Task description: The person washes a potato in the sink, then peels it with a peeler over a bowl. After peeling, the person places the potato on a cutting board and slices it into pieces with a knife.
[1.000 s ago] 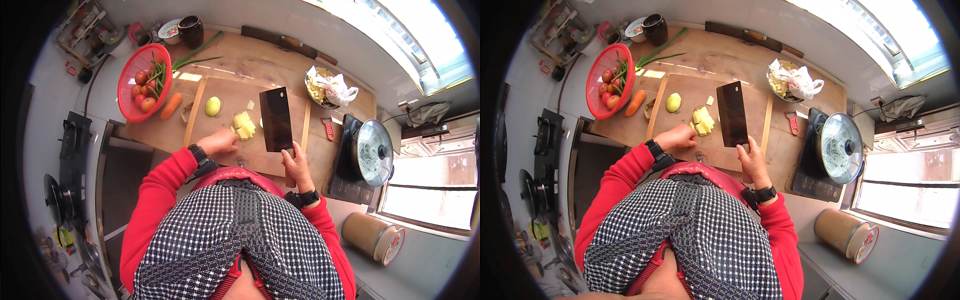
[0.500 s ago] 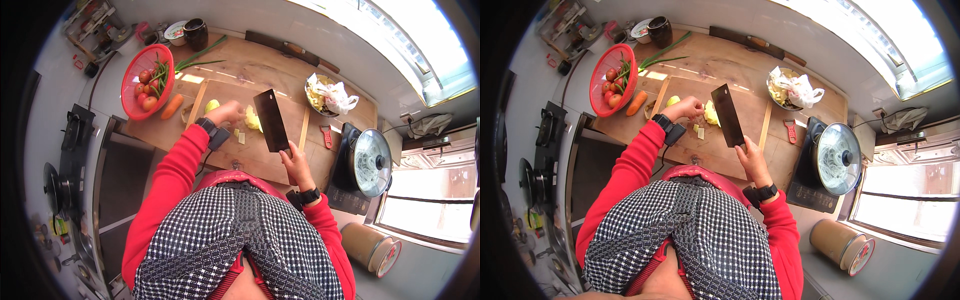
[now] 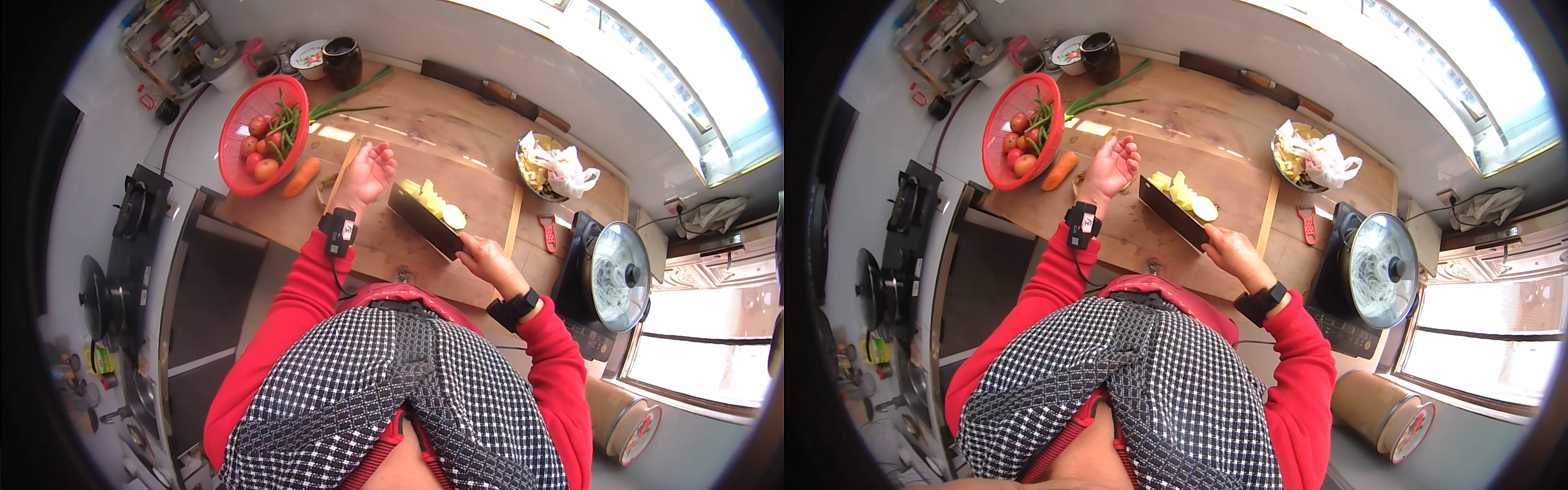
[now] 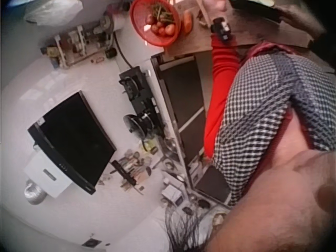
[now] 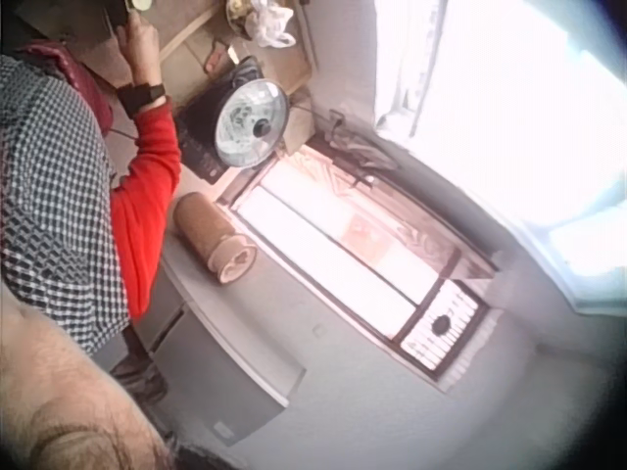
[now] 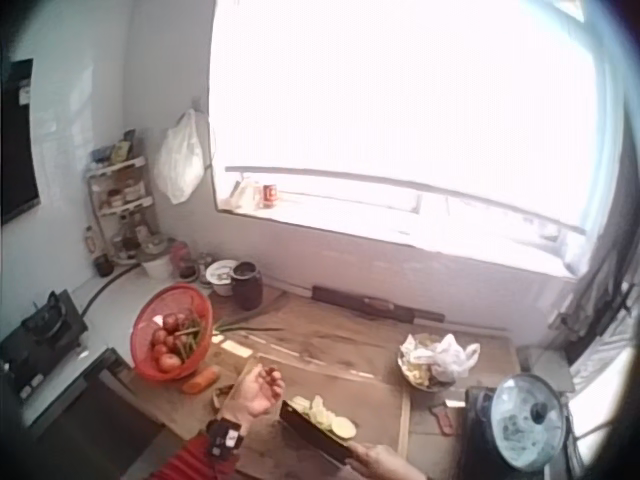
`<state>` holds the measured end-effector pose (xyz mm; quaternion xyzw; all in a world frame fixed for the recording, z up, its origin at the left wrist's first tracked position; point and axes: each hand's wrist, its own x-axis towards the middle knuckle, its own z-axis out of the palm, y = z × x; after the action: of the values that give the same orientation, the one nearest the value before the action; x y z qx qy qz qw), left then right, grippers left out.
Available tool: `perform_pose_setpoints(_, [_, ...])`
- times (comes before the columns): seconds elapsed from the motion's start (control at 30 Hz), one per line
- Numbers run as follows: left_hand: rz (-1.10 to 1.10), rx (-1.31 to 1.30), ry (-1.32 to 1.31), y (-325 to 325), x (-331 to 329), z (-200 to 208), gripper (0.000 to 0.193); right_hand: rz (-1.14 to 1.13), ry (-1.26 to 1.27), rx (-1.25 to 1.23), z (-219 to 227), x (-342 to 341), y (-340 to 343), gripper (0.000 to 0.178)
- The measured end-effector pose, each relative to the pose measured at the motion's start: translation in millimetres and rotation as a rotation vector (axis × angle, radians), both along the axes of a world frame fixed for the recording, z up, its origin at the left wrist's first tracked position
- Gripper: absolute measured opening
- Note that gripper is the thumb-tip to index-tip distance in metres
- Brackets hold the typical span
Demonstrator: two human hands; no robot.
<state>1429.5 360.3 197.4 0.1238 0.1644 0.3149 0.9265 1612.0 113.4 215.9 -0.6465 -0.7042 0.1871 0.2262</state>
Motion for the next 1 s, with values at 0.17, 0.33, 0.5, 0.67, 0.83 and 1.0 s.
perform_pose_setpoints(0.17, [-0.033, 0.000, 0.012, -9, 6, 5, 0.029, -0.113, 0.009, 0.102, -12, 11, 14, 0.031])
perform_pose_setpoints(0.33, [-0.050, -0.001, 0.019, -10, 7, 3, 0.030, -0.306, 0.312, -0.033, -11, 8, 12, 0.027])
perform_pose_setpoints(0.5, [0.023, -0.059, 0.083, -19, 17, -5, 0.036, -0.458, 1.222, -0.071, -8, -4, 11, 0.019])
perform_pose_setpoints(0.67, [-0.108, -0.150, 0.145, -54, 36, -4, 0.058, -0.432, 1.551, -0.036, -12, -11, 25, 0.017])
perform_pose_setpoints(0.83, [-0.226, -0.064, 0.034, -80, 45, 8, 0.072, -0.350, 1.652, -0.068, -24, -21, 34, 0.019])
perform_pose_setpoints(1.0, [-0.215, -0.086, 0.043, -82, 43, 12, 0.074, -0.408, 1.668, -0.118, -34, -23, 28, 0.017])
